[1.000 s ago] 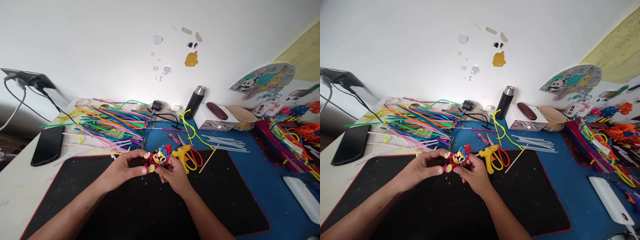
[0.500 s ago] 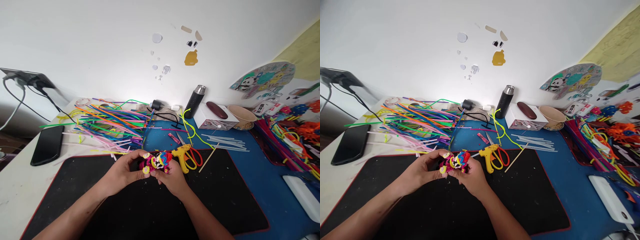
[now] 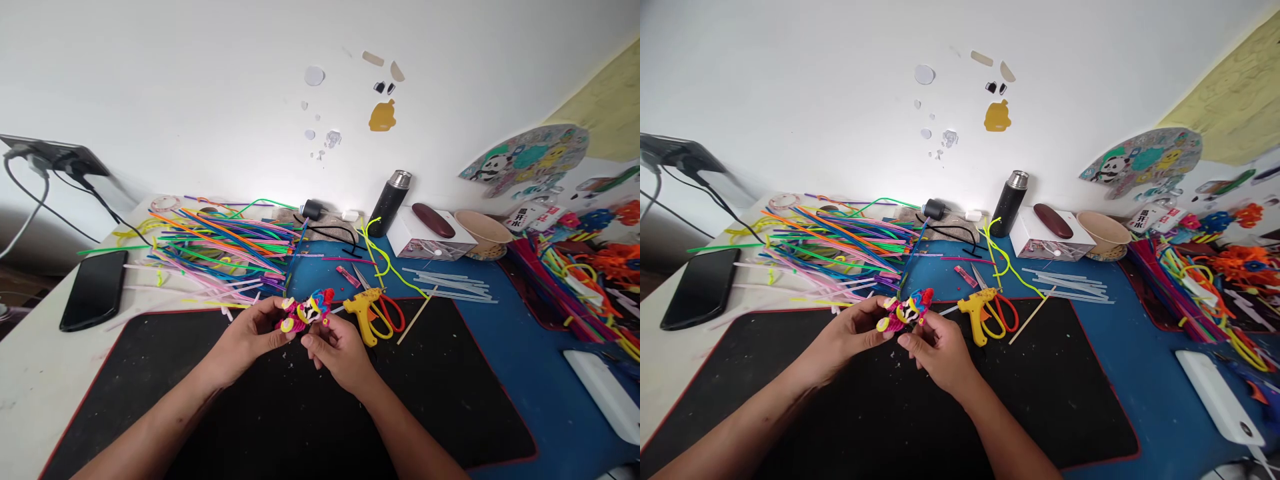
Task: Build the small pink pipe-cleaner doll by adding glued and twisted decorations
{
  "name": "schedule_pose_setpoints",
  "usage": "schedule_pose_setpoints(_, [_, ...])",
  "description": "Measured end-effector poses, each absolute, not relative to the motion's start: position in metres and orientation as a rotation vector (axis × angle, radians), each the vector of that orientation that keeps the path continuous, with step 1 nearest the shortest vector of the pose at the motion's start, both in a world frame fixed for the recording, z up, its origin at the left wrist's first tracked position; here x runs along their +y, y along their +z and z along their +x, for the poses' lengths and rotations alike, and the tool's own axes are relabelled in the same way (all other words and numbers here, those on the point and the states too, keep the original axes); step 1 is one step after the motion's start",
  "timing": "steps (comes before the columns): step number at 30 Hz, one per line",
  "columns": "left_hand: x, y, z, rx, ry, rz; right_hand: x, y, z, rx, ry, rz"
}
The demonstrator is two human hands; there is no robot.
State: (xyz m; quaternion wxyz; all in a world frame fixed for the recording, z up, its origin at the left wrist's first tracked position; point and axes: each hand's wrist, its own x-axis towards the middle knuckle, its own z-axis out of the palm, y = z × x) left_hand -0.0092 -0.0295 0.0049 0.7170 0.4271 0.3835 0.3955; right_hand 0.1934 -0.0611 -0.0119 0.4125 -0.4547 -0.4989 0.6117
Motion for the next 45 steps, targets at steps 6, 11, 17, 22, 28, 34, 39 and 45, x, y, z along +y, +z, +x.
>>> schedule_pose_setpoints(6, [-0.020,0.005,-0.018,0.882,0.946,0.826,-0.062,-0.006,0.196,-1.206,1.425,-1.162])
schedule_pose_setpoints(11, [-0.015,0.006,-0.022,0.911,0.944,0.825,-0.059,-0.005,0.199,-1.155,1.338,-1.179])
schedule_pose_setpoints(17, [-0.020,0.010,-0.015,0.940,1.001,0.828,-0.057,-0.002,0.196,-1.233,1.398,-1.139])
schedule_pose_setpoints(22, [-0.025,0.010,-0.007,0.923,1.007,0.861,-0.058,-0.004,0.189,-1.369,1.308,-1.258])
schedule_pose_setpoints(28, [-0.029,0.004,0.000,0.976,1.046,0.855,-0.057,-0.007,0.187,-1.547,1.007,-1.397])
schedule_pose_setpoints(34, [-0.034,-0.001,0.002,1.015,1.054,0.961,-0.057,-0.011,0.188,-1.529,1.008,-1.394])
schedule_pose_setpoints(39, [-0.037,-0.006,0.000,1.025,1.037,1.038,-0.056,-0.017,0.188,-1.315,1.293,-1.306])
schedule_pose_setpoints(45, [-0.043,-0.003,0.004,1.091,1.014,1.162,-0.051,-0.014,0.191,-1.180,1.550,-1.225])
